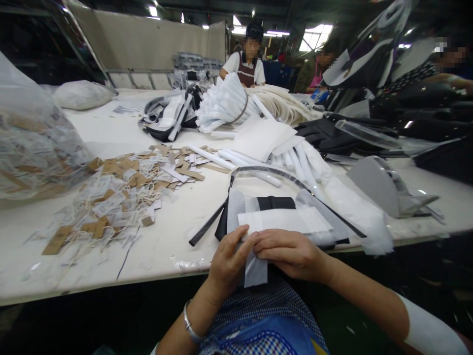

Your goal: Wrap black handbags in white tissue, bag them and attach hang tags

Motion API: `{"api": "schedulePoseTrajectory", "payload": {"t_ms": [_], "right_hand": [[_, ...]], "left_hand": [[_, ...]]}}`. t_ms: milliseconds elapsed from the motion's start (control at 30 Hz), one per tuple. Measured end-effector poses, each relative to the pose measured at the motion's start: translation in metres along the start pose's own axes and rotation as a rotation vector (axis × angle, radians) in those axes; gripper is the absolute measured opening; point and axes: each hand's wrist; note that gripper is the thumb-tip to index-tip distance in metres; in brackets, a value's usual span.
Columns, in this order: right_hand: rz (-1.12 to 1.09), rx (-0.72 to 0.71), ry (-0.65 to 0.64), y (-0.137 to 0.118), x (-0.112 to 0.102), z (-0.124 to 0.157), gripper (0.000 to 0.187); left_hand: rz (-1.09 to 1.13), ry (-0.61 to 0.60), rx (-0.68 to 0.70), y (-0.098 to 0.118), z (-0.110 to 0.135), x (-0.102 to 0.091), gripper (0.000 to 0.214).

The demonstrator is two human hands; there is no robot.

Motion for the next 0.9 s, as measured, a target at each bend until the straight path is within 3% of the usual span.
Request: {"api": "schedulePoseTrajectory", "payload": {"t_ms": [267, 567, 667, 900], "right_hand": [[0.084, -0.046, 0.000, -0.002, 0.003, 0.006, 0.035], [-0.008, 0.081, 0.027, -0.009, -0.001, 0.001, 0.034], [-0.010, 0.188, 0.094, -0.014, -0.005, -0.004, 0.030], [0.234, 0.572, 0.414, -0.002, -0.028, -0.031, 0.005]], "left_hand": [[0.011, -0.033, 0.009, 0.000, -0.001, -0.001, 0.025], [-0.009, -0.046, 0.014, 0.001, -0.006, -0.004, 0.038], [-0.023, -0.049, -0.002, -0.001, -0.003, -0.001, 0.040], [-0.011, -0.085, -0.025, -0.003, 0.004, 0.000, 0.051]]}}
Point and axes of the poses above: each hand's wrist, its own z-axis away from the middle knuckle, its own x-axis out of the palm, y = z × x, and after that the axes turned 9 degrees about -x, right-handed
